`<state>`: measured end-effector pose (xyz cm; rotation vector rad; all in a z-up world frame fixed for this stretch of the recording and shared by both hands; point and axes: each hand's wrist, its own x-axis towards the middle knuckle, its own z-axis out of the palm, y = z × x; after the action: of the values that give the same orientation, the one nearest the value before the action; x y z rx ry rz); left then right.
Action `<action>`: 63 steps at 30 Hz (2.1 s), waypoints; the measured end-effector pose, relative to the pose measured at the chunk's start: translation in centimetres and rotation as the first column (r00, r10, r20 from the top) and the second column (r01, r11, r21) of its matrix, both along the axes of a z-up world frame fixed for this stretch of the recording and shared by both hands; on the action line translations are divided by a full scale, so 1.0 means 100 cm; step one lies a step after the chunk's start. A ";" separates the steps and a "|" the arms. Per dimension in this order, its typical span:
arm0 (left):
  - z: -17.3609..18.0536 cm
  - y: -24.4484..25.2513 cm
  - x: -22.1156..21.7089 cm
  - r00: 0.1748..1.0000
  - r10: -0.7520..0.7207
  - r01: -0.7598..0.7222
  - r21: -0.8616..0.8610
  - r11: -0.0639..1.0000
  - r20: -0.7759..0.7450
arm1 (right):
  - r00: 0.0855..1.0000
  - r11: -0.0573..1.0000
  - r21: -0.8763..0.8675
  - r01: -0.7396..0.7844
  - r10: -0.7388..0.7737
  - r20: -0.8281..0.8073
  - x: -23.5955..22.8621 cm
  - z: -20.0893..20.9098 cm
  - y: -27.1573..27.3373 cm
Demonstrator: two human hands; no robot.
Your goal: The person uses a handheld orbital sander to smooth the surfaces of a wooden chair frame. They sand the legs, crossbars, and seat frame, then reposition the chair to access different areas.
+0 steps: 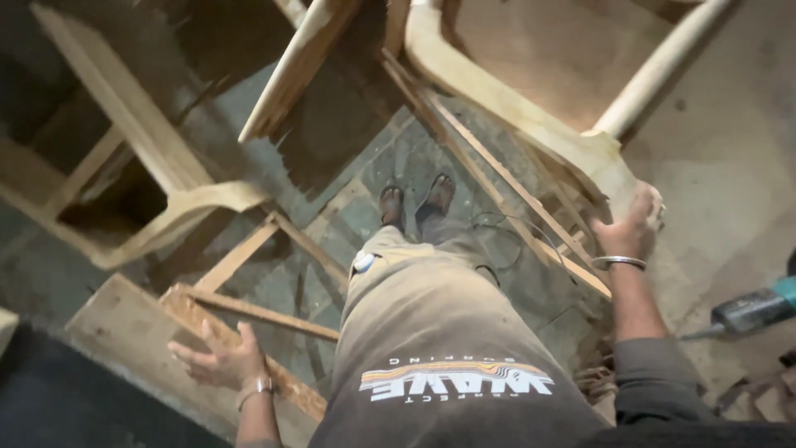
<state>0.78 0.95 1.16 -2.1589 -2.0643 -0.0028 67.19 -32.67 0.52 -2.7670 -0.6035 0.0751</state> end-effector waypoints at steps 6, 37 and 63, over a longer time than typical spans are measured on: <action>-0.010 0.066 0.166 0.645 -0.417 0.518 0.035 0.855 0.640 | 0.978 0.965 0.204 0.168 -0.138 -0.156 -0.022 0.060 0.039; -0.140 -0.007 0.585 0.047 0.929 0.906 -0.407 0.115 0.367 | 0.935 0.910 -0.223 0.351 -0.325 0.144 -0.082 -0.011 -0.166; -0.065 -0.010 0.585 0.433 -0.120 0.896 -0.412 0.164 0.894 | 0.898 0.875 -0.205 0.439 -0.432 0.081 -0.082 -0.010 -0.162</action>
<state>59.33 -0.06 -5.38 -4.2160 -1.1483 0.3333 58.99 -48.91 -0.50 -3.0511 0.0414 -0.0062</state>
